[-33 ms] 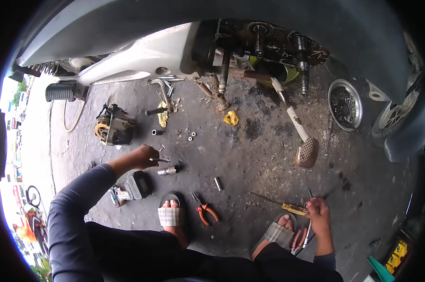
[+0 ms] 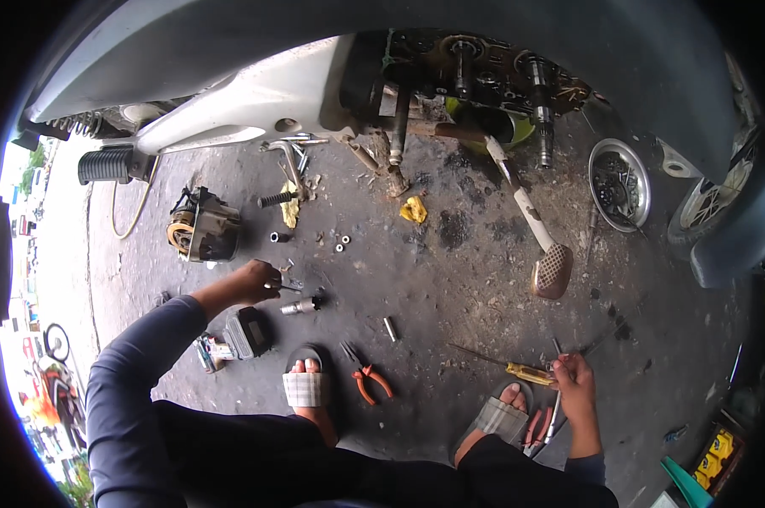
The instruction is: Disassemble and inspect motorcycle engine components including the crankcase and gears.
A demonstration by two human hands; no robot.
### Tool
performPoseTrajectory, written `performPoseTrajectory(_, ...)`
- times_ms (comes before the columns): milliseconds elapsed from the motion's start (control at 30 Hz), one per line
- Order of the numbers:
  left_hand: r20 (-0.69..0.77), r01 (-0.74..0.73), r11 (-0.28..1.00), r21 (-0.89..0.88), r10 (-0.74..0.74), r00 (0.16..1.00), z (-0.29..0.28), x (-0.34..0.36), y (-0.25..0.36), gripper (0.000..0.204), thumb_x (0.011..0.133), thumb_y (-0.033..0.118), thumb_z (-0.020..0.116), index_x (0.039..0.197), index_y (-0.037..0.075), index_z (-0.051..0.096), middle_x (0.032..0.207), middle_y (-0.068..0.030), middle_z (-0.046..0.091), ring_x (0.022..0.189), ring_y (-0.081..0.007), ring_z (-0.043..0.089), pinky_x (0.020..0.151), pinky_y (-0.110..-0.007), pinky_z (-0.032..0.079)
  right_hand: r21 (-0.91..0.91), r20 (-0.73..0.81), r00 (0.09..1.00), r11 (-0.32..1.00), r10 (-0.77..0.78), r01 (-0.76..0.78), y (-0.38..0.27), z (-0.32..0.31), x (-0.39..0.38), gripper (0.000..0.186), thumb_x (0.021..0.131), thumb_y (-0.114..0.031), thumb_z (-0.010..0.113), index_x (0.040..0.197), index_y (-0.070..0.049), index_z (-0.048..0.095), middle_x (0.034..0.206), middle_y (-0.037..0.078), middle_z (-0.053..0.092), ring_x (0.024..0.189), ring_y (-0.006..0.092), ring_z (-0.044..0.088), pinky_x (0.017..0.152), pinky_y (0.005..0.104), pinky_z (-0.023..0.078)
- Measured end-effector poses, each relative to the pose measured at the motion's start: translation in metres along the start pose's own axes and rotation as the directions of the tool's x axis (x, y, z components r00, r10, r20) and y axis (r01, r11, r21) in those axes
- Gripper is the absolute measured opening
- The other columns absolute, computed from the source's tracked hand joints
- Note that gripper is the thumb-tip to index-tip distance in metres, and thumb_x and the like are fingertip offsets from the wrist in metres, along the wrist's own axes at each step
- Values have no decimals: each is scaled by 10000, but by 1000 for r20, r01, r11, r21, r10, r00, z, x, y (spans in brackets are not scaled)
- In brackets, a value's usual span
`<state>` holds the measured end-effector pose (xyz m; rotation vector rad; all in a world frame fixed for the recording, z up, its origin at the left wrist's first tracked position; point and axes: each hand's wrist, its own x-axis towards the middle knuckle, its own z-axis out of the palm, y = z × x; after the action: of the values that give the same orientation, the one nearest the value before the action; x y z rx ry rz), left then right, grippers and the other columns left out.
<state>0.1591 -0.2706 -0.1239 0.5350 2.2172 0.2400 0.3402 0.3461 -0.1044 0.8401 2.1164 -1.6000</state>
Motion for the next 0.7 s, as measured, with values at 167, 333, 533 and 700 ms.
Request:
performPoseTrajectory(167, -76, 10, 1000, -23, -12, 997, 11, -3, -19, 227, 734, 233, 713, 848, 47, 648, 840, -126, 652, 824, -329, 617, 718, -406, 488, -20, -36, 997, 997, 68, -69, -4, -1, -12, 255, 899, -244, 611, 1049, -50, 541, 919, 54, 616, 738, 156, 642, 598, 258, 512)
performPoseTrajectory(333, -14, 50, 998, 48, -50, 999, 11, -3, -17, 272, 724, 253, 714, 913, 61, 672, 850, -148, 654, 850, -338, 622, 777, -398, 501, -11, -34, 991, 991, 131, -131, 13, -8, -15, 213, 892, -222, 626, 991, -39, 577, 845, 16, 619, 715, 101, 621, 568, 244, 499)
performPoseTrajectory(533, -124, 11, 939, 345, 34, 992, -9, -5, 64, 372, 766, 177, 619, 1135, 130, 606, 1255, -129, 493, 1220, -306, 414, 985, -442, 378, 8, -158, 980, 993, 119, -119, 30, -37, -11, 148, 892, -191, 612, 930, -50, 593, 780, 7, 615, 689, 91, 605, 560, 243, 487)
performPoseTrajectory(700, 87, -425, 828, 365, 424, 901, 32, 19, 141, 329, 815, 175, 540, 1129, 93, 593, 1213, -107, 524, 1173, -270, 466, 951, -394, 388, -36, -133, 987, 994, 95, -101, 22, -27, -7, 170, 885, -200, 625, 903, -37, 585, 772, 2, 603, 669, 78, 586, 557, 235, 468)
